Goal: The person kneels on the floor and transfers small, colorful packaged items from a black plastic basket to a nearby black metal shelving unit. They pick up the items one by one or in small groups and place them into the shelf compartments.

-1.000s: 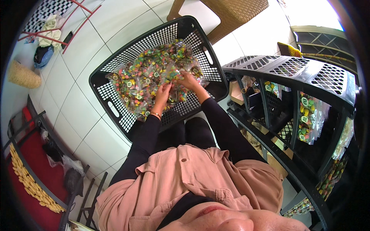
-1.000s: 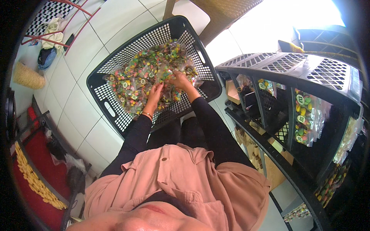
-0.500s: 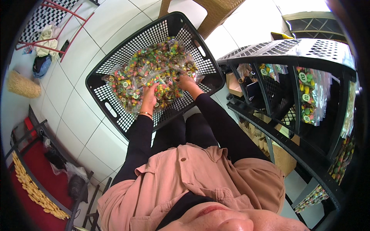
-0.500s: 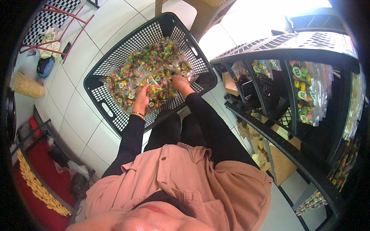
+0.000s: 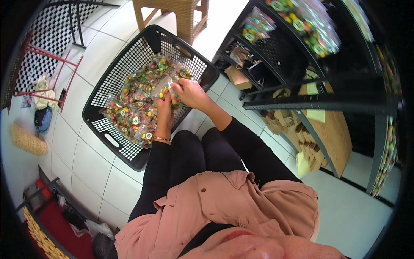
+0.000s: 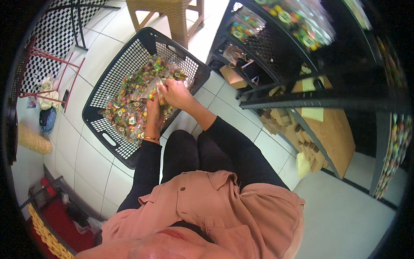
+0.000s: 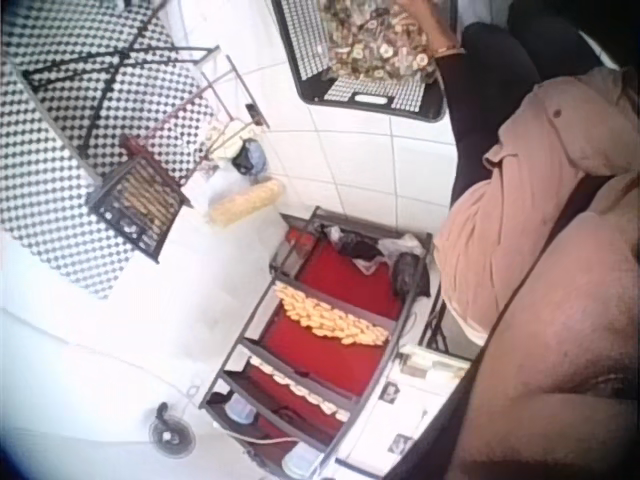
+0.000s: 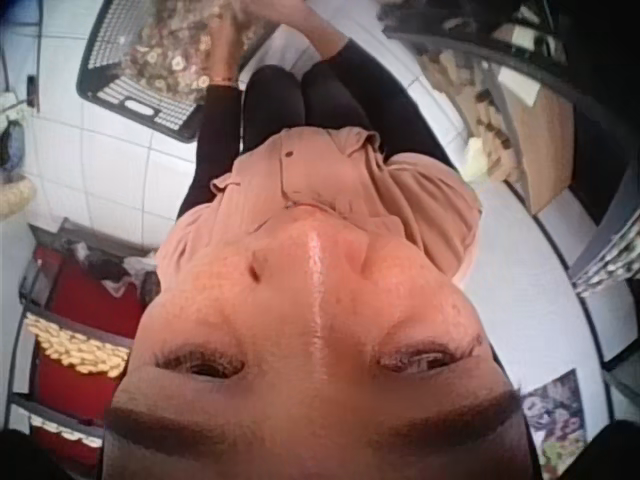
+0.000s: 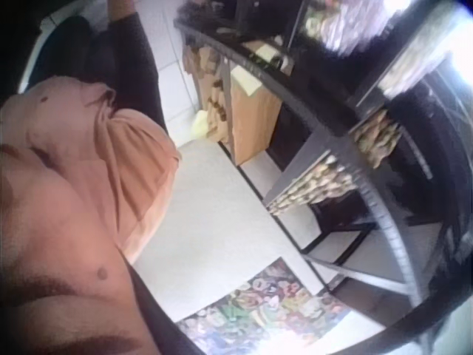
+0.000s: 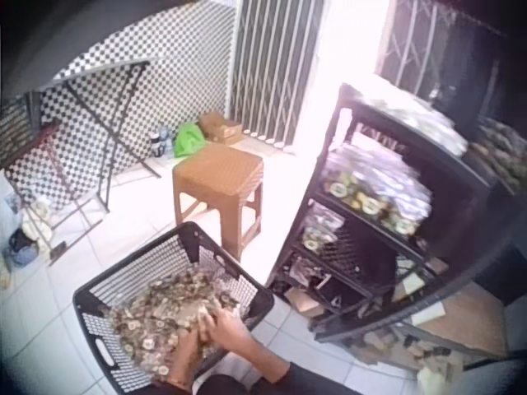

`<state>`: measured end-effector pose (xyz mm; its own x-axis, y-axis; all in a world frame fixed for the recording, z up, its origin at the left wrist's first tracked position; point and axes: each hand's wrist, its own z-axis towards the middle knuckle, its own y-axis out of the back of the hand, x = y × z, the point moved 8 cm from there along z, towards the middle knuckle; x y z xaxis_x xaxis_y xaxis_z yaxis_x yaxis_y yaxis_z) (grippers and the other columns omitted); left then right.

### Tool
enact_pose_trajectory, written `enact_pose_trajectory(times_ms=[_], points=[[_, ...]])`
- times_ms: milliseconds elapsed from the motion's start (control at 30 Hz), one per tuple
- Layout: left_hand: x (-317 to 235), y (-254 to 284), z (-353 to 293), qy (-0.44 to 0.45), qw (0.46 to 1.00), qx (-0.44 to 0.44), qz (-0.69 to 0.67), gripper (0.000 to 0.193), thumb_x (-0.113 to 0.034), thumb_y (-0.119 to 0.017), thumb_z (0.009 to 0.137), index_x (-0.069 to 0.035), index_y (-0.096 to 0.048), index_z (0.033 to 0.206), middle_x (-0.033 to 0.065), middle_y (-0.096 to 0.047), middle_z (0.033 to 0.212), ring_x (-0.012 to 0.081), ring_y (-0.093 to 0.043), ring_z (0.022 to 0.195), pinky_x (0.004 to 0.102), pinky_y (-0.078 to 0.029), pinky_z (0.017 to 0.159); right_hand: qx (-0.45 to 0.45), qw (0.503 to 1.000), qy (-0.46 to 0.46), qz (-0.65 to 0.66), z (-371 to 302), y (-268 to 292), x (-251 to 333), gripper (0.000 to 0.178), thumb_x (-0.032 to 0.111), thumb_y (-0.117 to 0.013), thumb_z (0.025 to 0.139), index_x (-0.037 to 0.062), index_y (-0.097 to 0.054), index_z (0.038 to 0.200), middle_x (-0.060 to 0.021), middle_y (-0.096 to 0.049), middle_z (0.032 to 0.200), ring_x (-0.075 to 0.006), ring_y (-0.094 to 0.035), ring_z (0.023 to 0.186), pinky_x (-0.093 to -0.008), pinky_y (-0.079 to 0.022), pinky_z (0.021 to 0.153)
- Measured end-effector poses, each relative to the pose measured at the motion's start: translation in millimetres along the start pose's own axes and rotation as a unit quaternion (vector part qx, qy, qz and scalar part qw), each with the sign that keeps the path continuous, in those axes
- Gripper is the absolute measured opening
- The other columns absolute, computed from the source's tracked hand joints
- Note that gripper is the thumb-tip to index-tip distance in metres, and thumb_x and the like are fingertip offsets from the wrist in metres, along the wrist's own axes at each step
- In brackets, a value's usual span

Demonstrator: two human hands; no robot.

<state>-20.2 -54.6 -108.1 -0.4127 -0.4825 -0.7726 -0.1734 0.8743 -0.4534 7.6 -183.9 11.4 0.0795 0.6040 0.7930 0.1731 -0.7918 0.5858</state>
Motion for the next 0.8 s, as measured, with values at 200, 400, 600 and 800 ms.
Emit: enact_pose_trajectory(times_ms=[200,400,600,800], points=[[10.7,-70.2,-56.1,0.025,0.987,0.121,-0.102,0.026,-0.022,-0.054,0.098,-0.005,-0.056,0.118,0.0033,-0.063,0.098,0.0103,-0.062,0.085,0.0261,-0.050,0.067,-0.145,0.973,0.178,-0.032,-102.9,66.0,26.3,0.024,0.018,-0.066,0.082,0.0033,-0.066,0.101,-0.0190,-0.059,0.109,-0.0368,-0.055,0.106,-0.0426,-0.045,0.087],[20.7,-116.8,-114.5,0.016,0.974,0.205,-0.099,0.038,-0.030,-0.053,0.099,-0.006,-0.054,0.128,0.0027,-0.065,0.105,0.0103,-0.062,0.092,0.0270,-0.051,0.073,-0.179,0.978,0.018,-0.102,-163.0,88.3,-24.0,0.070,0.057,-0.073,0.073,-0.0008,-0.063,0.111,-0.0211,-0.063,0.106,-0.0349,-0.061,0.101,-0.0402,-0.047,0.084],[42.4,-137.4,-163.9,0.010,0.959,0.278,-0.052,0.048,-0.026,-0.053,0.099,-0.006,-0.041,0.140,0.0086,-0.054,0.134,0.0162,-0.056,0.115,0.0310,-0.048,0.091,-0.216,0.974,-0.051,-0.055,-211.4,93.1,-65.2,0.067,0.059,-0.063,0.082,-0.0048,-0.062,0.099,-0.0246,-0.065,0.087,-0.0390,-0.065,0.088,-0.0428,-0.048,0.078],[55.5,-129.1,-165.5,0.005,0.971,0.238,0.021,0.041,-0.015,-0.063,0.092,-0.005,-0.051,0.131,0.0042,-0.060,0.117,0.0088,-0.056,0.098,0.0259,-0.051,0.080,-0.067,0.986,0.018,0.154,-219.0,74.1,-94.2,0.042,0.032,-0.067,0.088,-0.0025,-0.059,0.110,-0.0114,-0.065,0.094,-0.0215,-0.062,0.083,-0.0334,-0.050,0.075]])
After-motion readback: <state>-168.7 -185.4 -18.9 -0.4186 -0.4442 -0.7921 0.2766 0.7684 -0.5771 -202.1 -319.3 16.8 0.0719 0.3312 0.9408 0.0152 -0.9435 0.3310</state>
